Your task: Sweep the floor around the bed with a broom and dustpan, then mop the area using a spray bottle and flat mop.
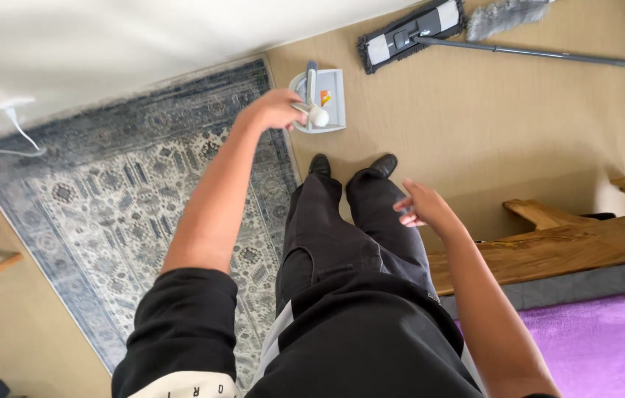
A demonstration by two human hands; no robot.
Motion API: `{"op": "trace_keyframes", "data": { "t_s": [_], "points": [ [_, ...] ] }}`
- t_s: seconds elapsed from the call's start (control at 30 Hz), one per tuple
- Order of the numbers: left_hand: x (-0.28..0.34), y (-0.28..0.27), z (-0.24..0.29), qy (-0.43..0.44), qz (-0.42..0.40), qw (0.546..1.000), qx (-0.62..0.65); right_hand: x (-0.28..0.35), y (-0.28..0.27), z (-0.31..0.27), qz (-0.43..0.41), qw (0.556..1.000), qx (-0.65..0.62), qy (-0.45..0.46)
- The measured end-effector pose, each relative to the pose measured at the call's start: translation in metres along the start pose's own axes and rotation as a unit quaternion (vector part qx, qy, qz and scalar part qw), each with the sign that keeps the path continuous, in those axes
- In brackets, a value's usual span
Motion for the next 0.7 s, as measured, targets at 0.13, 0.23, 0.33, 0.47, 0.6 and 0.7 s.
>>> {"op": "trace_keyframes", "data": {
  "t_s": [0.13, 0.23, 0.33, 0.47, 0.6, 0.7],
  "points": [
    [-0.009, -0.053, 0.016, 0.027, 0.005, 0.995, -0.095, -0.019, -0.021, 0.061, 0.013, 0.998, -0.054, 0.032],
    [-0.035, -0.090, 0.008, 0.048, 0.050, 0.977, -0.200, -0.034, -0.041, 0.100, 0.014, 0.994, -0.090, 0.059],
    [-0.068, -0.124, -0.005, 0.073, 0.003, 0.955, -0.288, -0.045, -0.047, 0.135, 0.023, 0.987, -0.129, 0.090],
    [-0.070, -0.161, 0.011, 0.081, 0.034, 0.947, -0.308, -0.046, -0.045, 0.194, 0.073, 0.976, -0.161, 0.129],
    [-0.085, -0.197, 0.024, 0.103, 0.038, 0.924, -0.366, -0.030, -0.008, 0.231, 0.107, 0.960, -0.180, 0.183],
    [-0.076, -0.214, 0.045, 0.143, 0.021, 0.915, -0.377, -0.035, 0.025, 0.256, 0.117, 0.951, -0.199, 0.205]
  ]
}}
Point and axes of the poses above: each hand's wrist, its own x-axis away from the middle knuckle, its own y-axis out of the palm, z = x × y, the point moved 4 cm from there along -x, towards the middle knuckle, and after that the axes turned 9 degrees about y, right-handed, at the moved point
